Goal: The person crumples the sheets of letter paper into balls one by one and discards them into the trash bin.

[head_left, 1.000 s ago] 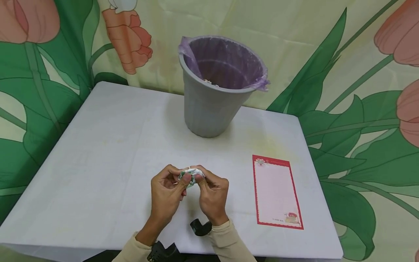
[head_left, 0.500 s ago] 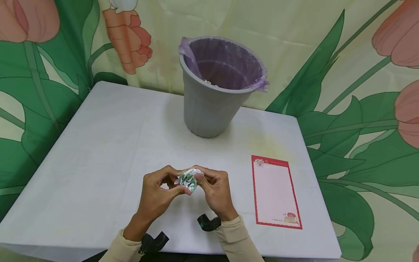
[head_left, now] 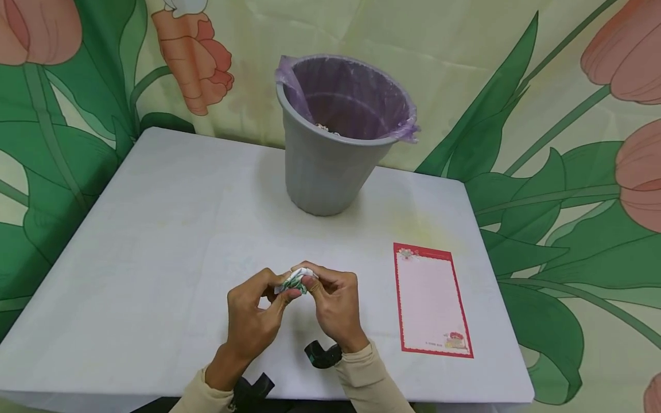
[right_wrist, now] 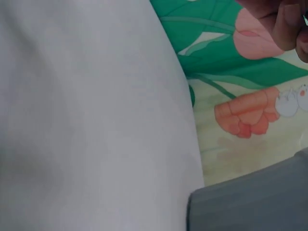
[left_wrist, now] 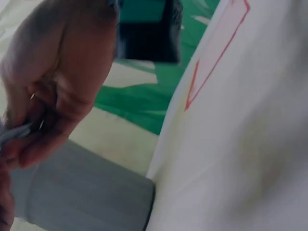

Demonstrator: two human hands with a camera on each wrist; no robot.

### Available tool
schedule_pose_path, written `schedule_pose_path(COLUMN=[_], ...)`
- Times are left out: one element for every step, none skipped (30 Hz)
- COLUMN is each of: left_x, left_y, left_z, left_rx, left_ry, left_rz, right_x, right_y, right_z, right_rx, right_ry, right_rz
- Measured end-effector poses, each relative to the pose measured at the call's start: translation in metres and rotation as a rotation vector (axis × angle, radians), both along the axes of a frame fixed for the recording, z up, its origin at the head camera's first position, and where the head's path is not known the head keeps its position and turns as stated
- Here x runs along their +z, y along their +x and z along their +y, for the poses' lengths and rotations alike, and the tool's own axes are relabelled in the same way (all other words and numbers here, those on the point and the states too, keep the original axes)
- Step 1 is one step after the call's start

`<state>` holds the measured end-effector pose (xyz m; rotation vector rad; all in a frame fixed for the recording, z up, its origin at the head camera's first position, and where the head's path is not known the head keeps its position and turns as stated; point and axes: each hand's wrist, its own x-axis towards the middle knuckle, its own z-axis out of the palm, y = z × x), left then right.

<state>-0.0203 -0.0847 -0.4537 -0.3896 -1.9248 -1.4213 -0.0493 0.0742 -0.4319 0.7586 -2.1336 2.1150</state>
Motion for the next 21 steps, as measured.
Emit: schedule_pose_path(left_x=[0.0,0.0,0.001,0.001,0.001,0.002,0.003,0.003,0.003,0.003,0.003,0.003,0.002,0.001,0.0,-0.001,-0.003,-0.004,-0.006,-0.006,-0.007], left_y=[0.0,-0.001,-0.002,-0.003,-0.004,-0.006,-0.007,-0.009,-0.01,-0.011,-0.013,-0.014,-0.015,-0.015,-0.016,-0.016,-0.016,-0.015,-0.015,-0.014,-0.013], left_z=[0.001,0.003,0.004,0.005,0.006,0.006,0.007,0.007,0.008,0.008,0.008,0.009,0.009,0.01,0.01,0.011,0.012,0.014,0.015,0.016,0.017], left_rx=[0.011,0.019,0.025,0.027,0.028,0.028,0.032,0.039,0.045,0.053,0.064,0.077,0.089,0.1,0.105,0.106,0.108,0.107,0.104,0.099,0.088], left_ry=[0.014,0.031,0.049,0.065,0.082,0.102,0.117,0.129,0.14,0.148,0.152,0.154,0.155,0.155,0.156,0.157,0.15,0.148,0.146,0.141,0.142], left_rz=[0.019,0.033,0.04,0.043,0.043,0.038,0.033,0.027,0.026,0.027,0.027,0.027,0.031,0.031,0.031,0.029,0.025,0.021,0.015,0.008,-0.003], right_x=[-0.001,-0.002,-0.003,-0.004,-0.005,-0.006,-0.007,-0.007,-0.008,-0.008,-0.008,-0.008,-0.008,-0.008,-0.008,-0.007,-0.007,-0.006,-0.006,-0.006,-0.005], right_y=[0.0,0.001,0.002,0.002,0.003,0.003,0.004,0.005,0.006,0.008,0.01,0.012,0.014,0.016,0.017,0.018,0.018,0.018,0.017,0.017,0.016], right_z=[-0.002,-0.003,-0.004,-0.005,-0.007,-0.008,-0.009,-0.011,-0.013,-0.015,-0.016,-0.018,-0.02,-0.021,-0.023,-0.025,-0.026,-0.027,-0.028,-0.029,-0.03], right_rx=[0.003,-0.003,-0.011,-0.023,-0.035,-0.047,-0.057,-0.066,-0.075,-0.082,-0.089,-0.1,-0.106,-0.113,-0.119,-0.129,-0.137,-0.146,-0.154,-0.167,-0.18], right_ry=[-0.014,-0.023,-0.027,-0.029,-0.032,-0.034,-0.033,-0.03,-0.026,-0.026,-0.028,-0.026,-0.034,-0.044,-0.055,-0.065,-0.074,-0.082,-0.088,-0.083,-0.077], right_rz=[0.0,-0.003,0.0,0.003,0.011,0.016,0.022,0.021,0.017,0.009,-0.003,-0.02,-0.035,-0.053,-0.075,-0.099,-0.121,-0.144,-0.163,-0.181,-0.195])
